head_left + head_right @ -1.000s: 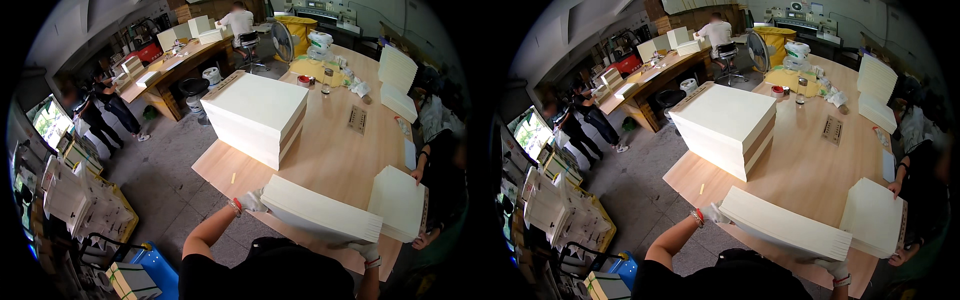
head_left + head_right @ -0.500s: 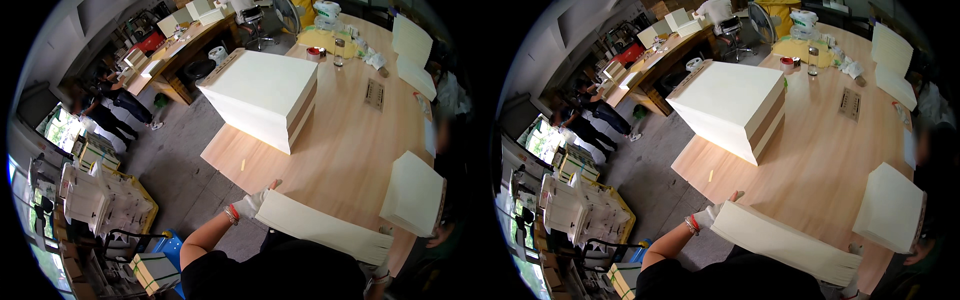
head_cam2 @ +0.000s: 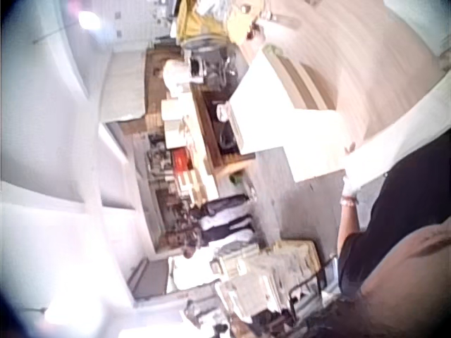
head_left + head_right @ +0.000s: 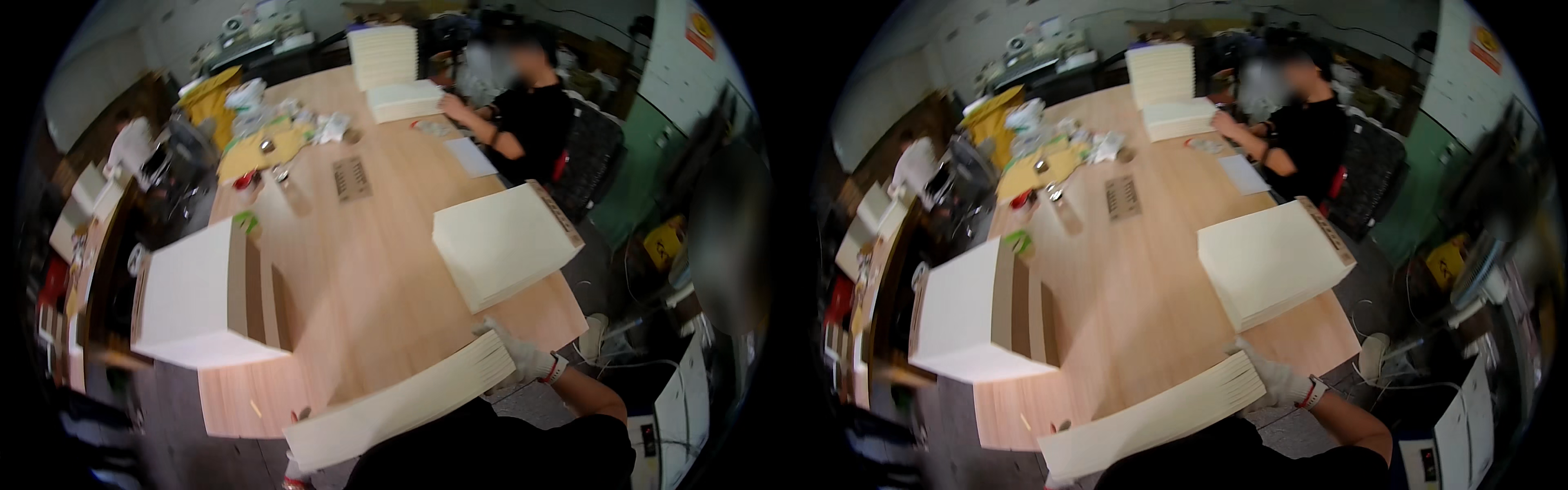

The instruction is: The person stacks white paper sheets into a neat pile on a wooden table. They repeatedly pick up sheets, align them, and place them onto the growing stack while wearing white gloves.

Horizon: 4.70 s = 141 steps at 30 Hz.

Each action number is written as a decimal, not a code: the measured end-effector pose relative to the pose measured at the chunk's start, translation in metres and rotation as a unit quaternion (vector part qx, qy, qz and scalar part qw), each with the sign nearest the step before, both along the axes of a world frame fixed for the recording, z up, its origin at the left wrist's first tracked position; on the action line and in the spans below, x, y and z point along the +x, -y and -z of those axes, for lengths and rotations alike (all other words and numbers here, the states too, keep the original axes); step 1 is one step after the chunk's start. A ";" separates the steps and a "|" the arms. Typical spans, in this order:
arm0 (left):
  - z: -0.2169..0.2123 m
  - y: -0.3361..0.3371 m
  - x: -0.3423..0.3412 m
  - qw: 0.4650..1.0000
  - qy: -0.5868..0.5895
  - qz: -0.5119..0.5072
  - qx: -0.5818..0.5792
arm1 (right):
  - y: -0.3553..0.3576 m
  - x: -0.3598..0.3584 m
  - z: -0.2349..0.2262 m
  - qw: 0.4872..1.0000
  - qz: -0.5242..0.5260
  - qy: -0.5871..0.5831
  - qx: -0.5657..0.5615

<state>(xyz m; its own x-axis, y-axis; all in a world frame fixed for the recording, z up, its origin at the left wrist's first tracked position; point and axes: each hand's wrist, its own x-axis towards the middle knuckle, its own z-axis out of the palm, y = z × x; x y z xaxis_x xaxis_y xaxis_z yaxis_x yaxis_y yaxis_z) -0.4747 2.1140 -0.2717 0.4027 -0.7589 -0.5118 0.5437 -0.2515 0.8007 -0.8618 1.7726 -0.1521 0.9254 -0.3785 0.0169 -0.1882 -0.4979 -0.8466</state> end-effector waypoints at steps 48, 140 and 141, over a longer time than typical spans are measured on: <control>-0.108 0.030 -0.007 0.952 0.295 0.058 -0.053 | 0.027 0.042 0.021 0.971 0.023 0.118 0.208; -0.205 0.011 0.422 0.971 0.145 -0.022 -0.190 | 0.007 0.483 -0.136 0.862 0.147 0.132 0.467; -0.205 0.011 0.423 0.971 0.144 -0.022 -0.191 | 0.010 0.484 -0.131 0.865 0.134 0.143 0.463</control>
<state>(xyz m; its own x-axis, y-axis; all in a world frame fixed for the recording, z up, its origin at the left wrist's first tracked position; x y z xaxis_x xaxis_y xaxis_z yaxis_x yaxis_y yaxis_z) -0.0517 2.1026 -0.0668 0.5231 -0.8503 -0.0583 0.2872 0.1114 0.9514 -0.3776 1.7627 -0.0209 0.8099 -0.5532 -0.1950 0.0909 0.4468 -0.8900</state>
